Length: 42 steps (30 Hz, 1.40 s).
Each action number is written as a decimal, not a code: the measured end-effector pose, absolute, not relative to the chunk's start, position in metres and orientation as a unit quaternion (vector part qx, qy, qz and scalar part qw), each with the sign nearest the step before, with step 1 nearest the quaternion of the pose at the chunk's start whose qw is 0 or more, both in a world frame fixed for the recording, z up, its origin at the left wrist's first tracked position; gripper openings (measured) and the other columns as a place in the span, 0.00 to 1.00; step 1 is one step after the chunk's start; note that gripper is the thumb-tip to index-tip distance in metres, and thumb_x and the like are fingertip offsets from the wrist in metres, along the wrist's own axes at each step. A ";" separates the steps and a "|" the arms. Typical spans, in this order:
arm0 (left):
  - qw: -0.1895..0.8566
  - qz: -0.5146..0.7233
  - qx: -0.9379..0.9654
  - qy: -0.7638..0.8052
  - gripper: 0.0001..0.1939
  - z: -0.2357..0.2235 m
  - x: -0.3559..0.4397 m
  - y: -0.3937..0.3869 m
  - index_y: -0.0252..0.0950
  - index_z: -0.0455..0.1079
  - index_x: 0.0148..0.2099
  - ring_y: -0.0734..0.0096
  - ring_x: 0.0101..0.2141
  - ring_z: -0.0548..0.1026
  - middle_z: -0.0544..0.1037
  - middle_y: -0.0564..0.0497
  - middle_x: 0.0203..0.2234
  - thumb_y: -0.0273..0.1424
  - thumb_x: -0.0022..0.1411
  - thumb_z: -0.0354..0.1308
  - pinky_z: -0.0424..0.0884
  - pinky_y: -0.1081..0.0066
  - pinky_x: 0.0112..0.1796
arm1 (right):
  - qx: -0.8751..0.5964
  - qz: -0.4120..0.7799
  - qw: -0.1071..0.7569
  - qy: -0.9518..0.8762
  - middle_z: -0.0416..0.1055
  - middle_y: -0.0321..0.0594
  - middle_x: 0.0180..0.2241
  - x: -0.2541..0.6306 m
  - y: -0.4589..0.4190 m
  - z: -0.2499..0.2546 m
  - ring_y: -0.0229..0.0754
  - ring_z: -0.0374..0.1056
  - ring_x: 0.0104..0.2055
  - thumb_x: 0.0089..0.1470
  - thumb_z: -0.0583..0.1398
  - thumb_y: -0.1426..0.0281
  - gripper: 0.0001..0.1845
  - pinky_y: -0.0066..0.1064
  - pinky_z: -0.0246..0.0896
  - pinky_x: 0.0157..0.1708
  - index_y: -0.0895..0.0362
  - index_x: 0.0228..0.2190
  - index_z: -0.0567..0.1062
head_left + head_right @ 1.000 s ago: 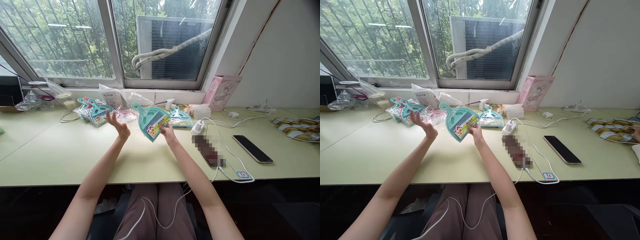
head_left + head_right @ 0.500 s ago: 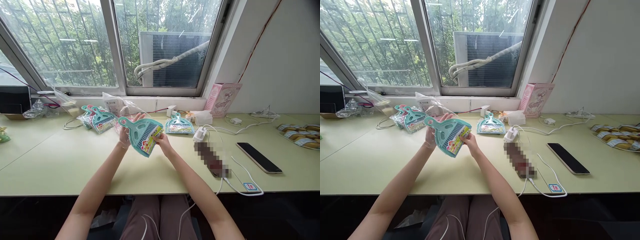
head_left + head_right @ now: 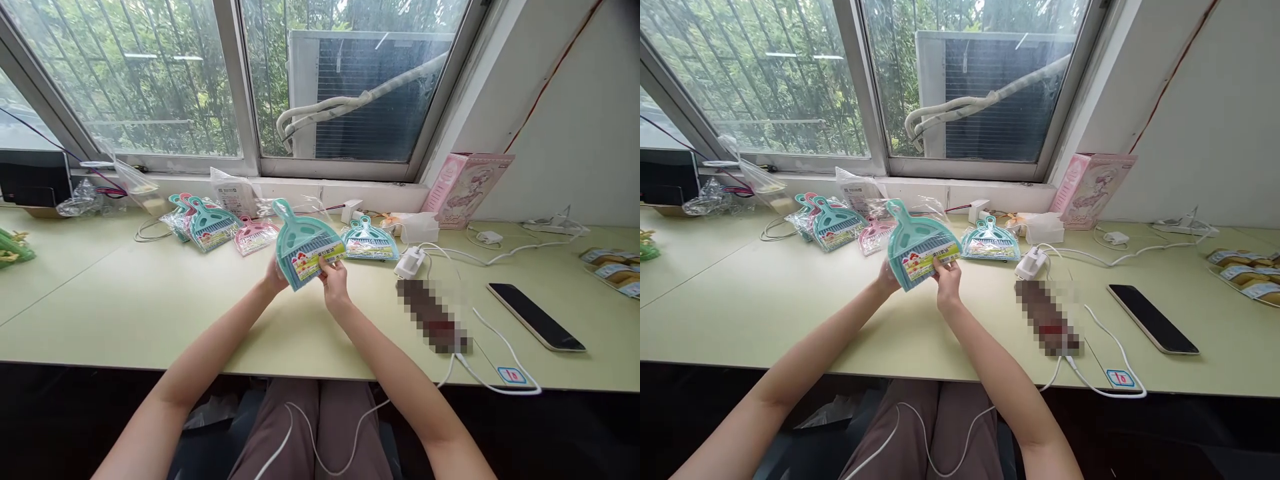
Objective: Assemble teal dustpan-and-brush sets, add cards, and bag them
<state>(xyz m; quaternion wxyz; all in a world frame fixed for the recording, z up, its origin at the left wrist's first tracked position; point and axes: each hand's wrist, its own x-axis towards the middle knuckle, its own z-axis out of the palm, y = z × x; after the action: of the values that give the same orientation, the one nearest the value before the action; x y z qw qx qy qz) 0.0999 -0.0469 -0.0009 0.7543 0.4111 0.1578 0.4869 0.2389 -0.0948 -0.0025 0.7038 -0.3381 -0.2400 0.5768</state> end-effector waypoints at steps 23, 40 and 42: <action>0.441 0.571 0.568 0.395 0.32 -0.014 0.116 -0.052 0.37 0.62 0.64 0.59 0.40 0.77 0.80 0.50 0.37 0.47 0.63 0.54 0.73 0.61 0.44 | -0.414 0.513 0.739 -0.138 0.78 0.41 0.39 0.260 -0.075 -0.018 0.41 0.74 0.42 0.43 0.69 0.68 0.19 0.32 0.74 0.40 0.55 0.39 0.72; 0.709 0.559 0.324 0.282 0.39 -0.011 0.087 -0.022 0.31 0.63 0.62 0.50 0.55 0.69 0.74 0.37 0.53 0.55 0.66 0.33 0.63 0.49 0.54 | -0.346 0.597 0.667 -0.282 0.78 0.37 0.33 0.251 -0.079 -0.010 0.40 0.74 0.35 0.39 0.71 0.69 0.17 0.32 0.72 0.37 0.56 0.33 0.73; 0.737 0.519 0.367 0.230 0.37 -0.005 0.085 -0.034 0.31 0.66 0.59 0.46 0.55 0.68 0.75 0.38 0.50 0.55 0.64 0.39 0.62 0.44 0.54 | -0.351 0.620 0.629 -0.312 0.77 0.36 0.30 0.244 -0.082 -0.013 0.39 0.73 0.33 0.37 0.71 0.69 0.17 0.31 0.71 0.34 0.57 0.30 0.74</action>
<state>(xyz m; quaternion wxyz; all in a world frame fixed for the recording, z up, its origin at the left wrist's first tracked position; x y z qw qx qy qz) 0.0846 -0.0342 -0.0048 0.7367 0.3672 0.2296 0.5194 0.2442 -0.0821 -0.0129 0.6287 -0.3513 -0.3122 0.6196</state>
